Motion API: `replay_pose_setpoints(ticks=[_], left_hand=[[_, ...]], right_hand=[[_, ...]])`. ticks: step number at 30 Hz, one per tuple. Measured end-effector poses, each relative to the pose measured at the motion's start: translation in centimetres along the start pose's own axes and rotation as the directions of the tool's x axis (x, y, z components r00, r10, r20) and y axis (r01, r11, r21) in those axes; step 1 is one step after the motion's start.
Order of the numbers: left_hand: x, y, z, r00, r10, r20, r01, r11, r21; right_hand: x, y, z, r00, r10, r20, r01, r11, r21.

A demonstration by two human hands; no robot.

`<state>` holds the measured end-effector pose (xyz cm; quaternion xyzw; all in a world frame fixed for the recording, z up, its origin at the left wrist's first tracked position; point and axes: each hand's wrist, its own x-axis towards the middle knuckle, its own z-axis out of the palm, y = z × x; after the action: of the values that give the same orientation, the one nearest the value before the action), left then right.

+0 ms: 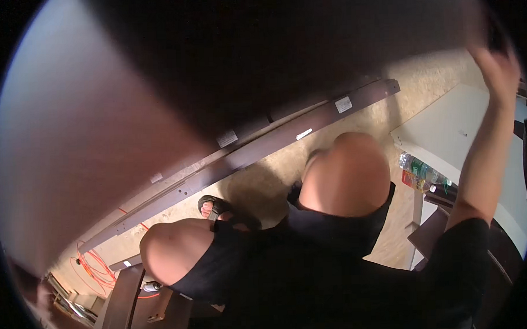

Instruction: Using a handheld industrial scanner to record barcodes on wooden furniture components stacked on a pallet.

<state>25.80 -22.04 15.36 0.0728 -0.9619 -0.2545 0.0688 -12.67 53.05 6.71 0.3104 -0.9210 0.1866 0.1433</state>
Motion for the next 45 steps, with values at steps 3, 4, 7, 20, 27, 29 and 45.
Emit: replay_pose_setpoints(ticks=[3, 4, 7, 20, 27, 29, 45], left_hand=[[-1.8, -1.0, 5.9, 0.982, 0.055, 0.182, -0.074, 0.993, 0.096], [-2.2, -0.5, 8.3, 0.975, 0.076, 0.207, -0.116, 0.976, 0.186], [-0.4, 2.2, 14.8, 0.922, 0.246, 0.3, -0.365, 0.812, 0.456], [-9.8, -12.6, 37.3, 0.784, -0.191, 0.591, 0.035, 0.964, 0.265], [-13.2, -14.4, 43.1, 0.9, -0.15, 0.409, 0.028, 0.956, 0.291], [-12.6, -13.9, 42.6, 0.905, -0.121, 0.407, 0.004, 0.961, 0.278], [-10.1, -10.3, 47.9, 0.856, 0.054, 0.514, -0.178, 0.965, 0.194]], right_hand=[[-6.4, -1.9, 0.5, 0.99, 0.136, -0.023, -0.13, 0.976, 0.173], [-8.1, -2.2, 1.4, 0.988, 0.154, -0.002, -0.151, 0.971, 0.183], [-12.4, -3.2, 4.3, 0.967, 0.23, 0.107, -0.226, 0.973, -0.046], [-18.8, -5.9, 32.1, 0.847, -0.065, 0.527, 0.059, 0.998, 0.028], [-21.8, -4.8, 35.0, 0.806, -0.016, 0.592, 0.041, 0.999, -0.029], [-21.5, -4.8, 35.2, 0.782, -0.001, 0.623, 0.022, 0.999, -0.027], [-23.2, -4.6, 36.1, 0.673, 0.031, 0.739, 0.127, 0.98, -0.156]])
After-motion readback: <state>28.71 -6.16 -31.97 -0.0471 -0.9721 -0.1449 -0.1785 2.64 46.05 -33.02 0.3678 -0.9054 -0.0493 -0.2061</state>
